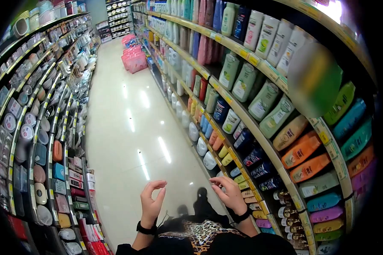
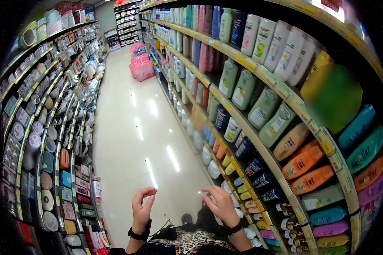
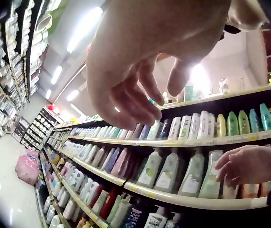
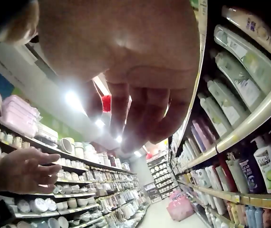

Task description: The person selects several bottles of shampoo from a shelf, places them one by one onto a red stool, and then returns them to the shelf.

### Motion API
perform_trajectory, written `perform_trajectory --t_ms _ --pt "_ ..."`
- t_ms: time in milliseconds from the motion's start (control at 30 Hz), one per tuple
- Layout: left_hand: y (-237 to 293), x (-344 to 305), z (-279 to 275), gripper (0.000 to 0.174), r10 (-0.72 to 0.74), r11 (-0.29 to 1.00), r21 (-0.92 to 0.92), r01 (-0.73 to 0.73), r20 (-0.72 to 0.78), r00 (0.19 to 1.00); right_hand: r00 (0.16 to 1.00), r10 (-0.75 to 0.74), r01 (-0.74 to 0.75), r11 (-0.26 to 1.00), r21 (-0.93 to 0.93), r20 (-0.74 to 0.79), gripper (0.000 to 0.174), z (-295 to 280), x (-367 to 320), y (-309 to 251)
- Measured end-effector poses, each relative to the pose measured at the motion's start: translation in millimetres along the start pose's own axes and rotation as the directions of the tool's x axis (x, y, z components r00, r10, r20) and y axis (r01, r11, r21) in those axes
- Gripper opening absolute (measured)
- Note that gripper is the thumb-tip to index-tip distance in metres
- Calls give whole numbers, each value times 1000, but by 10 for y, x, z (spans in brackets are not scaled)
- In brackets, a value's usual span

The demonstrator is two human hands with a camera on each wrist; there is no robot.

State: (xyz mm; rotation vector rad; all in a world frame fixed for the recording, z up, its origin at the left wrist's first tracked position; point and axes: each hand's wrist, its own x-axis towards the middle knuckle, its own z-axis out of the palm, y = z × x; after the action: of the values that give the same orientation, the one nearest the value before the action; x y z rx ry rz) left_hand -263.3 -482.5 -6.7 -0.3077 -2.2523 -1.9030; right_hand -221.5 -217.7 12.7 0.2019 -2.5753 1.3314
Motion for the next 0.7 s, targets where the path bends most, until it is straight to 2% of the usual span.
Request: perform_trajectory --t_ms 167,333,500,533,600,667,700 --pt "-115 351 28 21 -9 1000 30 8 47 999 999 37 -36 999 24 -15 21 19 432 188" --pt "-186 939 206 22 46 997 60 -47 26 999 998 49 -47 998 31 -44 23 -30 1030 525" --pt "-154 1740 525 24 107 992 59 -109 24 994 984 -84 91 995 41 -159 30 -283 1826 779" --pt "-123 1916 598 24 127 990 55 -129 34 991 980 -72 76 997 15 -183 31 -364 1967 761" --pt "-116 2234 752 26 167 984 51 -170 60 984 972 -44 65 994 86 -232 32 -507 2219 831" --pt "-201 2501 934 27 203 977 45 -208 86 975 952 -59 81 995 62 -302 35 -583 2415 1082" --pt "-268 2609 1031 28 206 976 47 -211 91 974 953 29 12 991 132 -300 36 -627 2487 1140"
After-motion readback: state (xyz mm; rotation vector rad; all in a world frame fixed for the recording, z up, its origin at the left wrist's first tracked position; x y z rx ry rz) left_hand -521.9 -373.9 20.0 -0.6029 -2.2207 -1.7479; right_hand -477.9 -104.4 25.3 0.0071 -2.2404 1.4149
